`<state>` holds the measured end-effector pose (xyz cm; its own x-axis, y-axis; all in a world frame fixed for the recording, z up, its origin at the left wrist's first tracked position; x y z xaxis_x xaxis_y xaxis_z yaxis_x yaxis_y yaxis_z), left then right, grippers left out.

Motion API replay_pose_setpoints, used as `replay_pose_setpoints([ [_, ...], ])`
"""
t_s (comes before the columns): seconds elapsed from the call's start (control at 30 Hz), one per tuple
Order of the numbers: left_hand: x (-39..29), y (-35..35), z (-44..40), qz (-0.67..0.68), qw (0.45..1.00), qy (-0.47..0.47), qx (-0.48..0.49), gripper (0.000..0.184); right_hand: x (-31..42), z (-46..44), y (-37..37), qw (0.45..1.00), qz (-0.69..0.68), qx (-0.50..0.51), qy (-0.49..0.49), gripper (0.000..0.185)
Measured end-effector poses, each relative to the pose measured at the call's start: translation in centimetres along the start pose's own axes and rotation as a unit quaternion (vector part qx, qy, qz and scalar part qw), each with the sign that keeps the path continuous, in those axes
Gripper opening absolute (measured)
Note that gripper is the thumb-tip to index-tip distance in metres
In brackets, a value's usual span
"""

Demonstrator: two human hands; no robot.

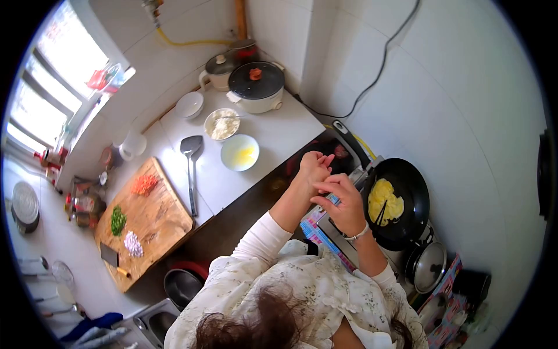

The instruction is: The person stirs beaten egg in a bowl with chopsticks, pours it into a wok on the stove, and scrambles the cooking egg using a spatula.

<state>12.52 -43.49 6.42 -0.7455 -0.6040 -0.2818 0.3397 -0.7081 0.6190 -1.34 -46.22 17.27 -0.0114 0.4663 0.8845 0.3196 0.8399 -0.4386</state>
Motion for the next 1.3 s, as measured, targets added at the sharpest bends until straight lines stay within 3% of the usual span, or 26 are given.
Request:
replay_pose_setpoints([
  [0.2,-2.6,-3.9,0.7,0.028,0.996,0.043,-0.073,0.007,-1.0,-0.4,4.4,0.99,0.064,0.059,-0.11,0.02],
  [0.3,-3.6,-5.7,-0.2,0.054,0.99,0.075,-0.104,0.006,-0.6,0.6,5.7,0.986,0.016,0.081,-0.146,0.016],
  [0.4,-4.4,-7.1,-0.3,0.062,0.984,0.108,-0.127,0.004,0.6,1.0,7.1,0.991,-0.055,0.085,-0.092,0.013],
  [0.6,-5.2,-8.1,1.5,0.027,0.967,0.182,-0.178,0.008,2.1,1.4,8.5,0.984,-0.019,0.163,-0.07,0.013],
  [0.67,-5.0,-8.1,2.6,0.013,0.956,0.212,-0.204,0.011,2.5,1.6,9.1,0.981,-0.003,0.167,-0.1,0.013],
  [0.9,-5.8,-10.7,2.5,0.027,0.963,0.181,-0.196,0.015,2.8,2.2,10.6,0.957,0.062,0.162,-0.231,0.009],
  [0.97,-6.8,-11.4,3.2,0.041,0.97,0.159,-0.177,0.014,2.1,3.2,10.8,0.958,-0.079,0.241,-0.132,0.011],
  [1.03,-8.6,-13.1,1.8,0.085,0.956,0.194,-0.205,0.012,0.4,3.9,11.2,0.918,-0.211,0.335,-0.009,0.018],
  [1.13,-10.5,-16.2,2.8,0.138,0.933,0.24,-0.23,0.01,1.1,4.8,12.1,0.885,-0.305,0.349,0.042,0.02],
  [1.27,-11.8,-21.3,7.4,0.174,0.91,0.258,-0.275,0.007,3.2,6.4,16.0,0.914,-0.209,0.312,-0.152,0.016],
  [1.3,-11.9,-23.2,8.4,0.173,0.904,0.268,-0.285,0.007,4.6,6.8,17.1,0.909,-0.148,0.291,-0.259,0.015],
])
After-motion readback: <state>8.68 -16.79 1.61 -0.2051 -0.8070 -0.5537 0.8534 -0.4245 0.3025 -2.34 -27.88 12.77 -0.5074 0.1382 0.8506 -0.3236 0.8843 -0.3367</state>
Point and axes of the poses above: each hand's wrist, its own z-axis away from the middle knuckle, its own y-axis out of the palm, x = y × z, the point moved 1 cm from there along -z, towards the middle knuckle, and after that the axes turned 14 degrees about y, right-handed, at the moved point
